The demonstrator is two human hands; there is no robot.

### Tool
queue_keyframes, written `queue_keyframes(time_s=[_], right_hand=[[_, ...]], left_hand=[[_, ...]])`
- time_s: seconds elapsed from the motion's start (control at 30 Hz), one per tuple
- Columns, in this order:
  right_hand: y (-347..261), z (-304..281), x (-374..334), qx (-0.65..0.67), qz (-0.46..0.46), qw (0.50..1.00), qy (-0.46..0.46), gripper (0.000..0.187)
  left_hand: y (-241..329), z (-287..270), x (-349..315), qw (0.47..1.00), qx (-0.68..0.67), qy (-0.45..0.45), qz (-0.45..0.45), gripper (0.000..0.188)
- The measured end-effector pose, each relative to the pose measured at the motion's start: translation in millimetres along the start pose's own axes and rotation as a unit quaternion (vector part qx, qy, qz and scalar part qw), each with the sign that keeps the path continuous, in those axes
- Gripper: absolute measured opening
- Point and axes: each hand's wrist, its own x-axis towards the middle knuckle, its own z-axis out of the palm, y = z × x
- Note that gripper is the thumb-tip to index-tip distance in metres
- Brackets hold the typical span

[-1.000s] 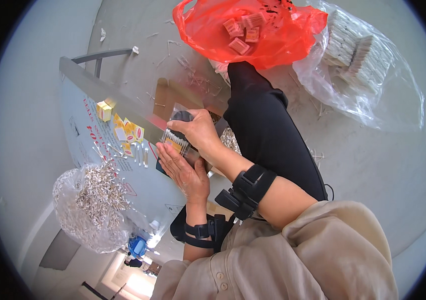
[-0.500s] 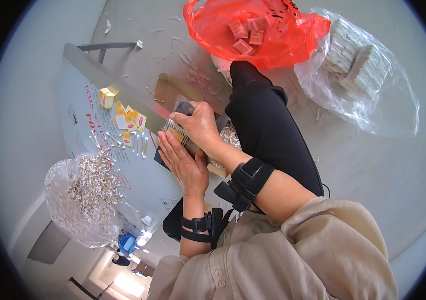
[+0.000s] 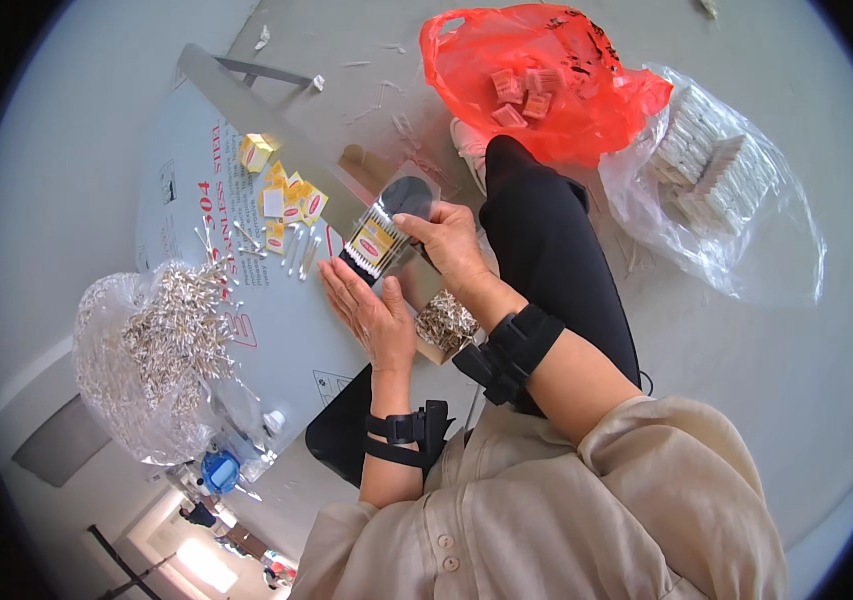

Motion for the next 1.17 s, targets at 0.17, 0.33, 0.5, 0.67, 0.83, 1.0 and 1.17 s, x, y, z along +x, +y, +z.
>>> queue_keyframes(time_s=[0.17,0.33,0.5,0.67,0.83,1.0,1.17], right_hand=[[10,-7,7,-0.003,-0.019,1.000,-0.015,0.017],[13,-5,7,-0.015,-0.041,0.999,-0.009,0.020],[8,-9,3,-0.046,-0.031,0.998,-0.012,0.018],[-4,-2,-11,-0.225,-0.340,0.906,0.118,0.026],[-8,7,-35,-0.301,-0.361,0.883,0.016,0.014],[16,16,-49,-0.286,-0.275,0.916,-0.054,0.003],[30,29,-54,-0.370,-0.253,0.889,-0.097,0.005]], left_hand=[[5,1,4,0.998,0.044,-0.035,-0.009,0.086],[3,1,4,0.997,0.064,-0.039,-0.010,0.088],[-12,0,-1,0.997,-0.053,0.045,-0.024,0.077],[-90,-12,4,0.974,-0.069,0.206,-0.059,0.045],[-84,-42,47,0.980,-0.096,0.170,-0.045,0.041],[-85,-45,77,0.989,-0.059,0.130,-0.035,0.041],[-81,-34,79,0.998,0.001,0.067,0.010,0.047]])
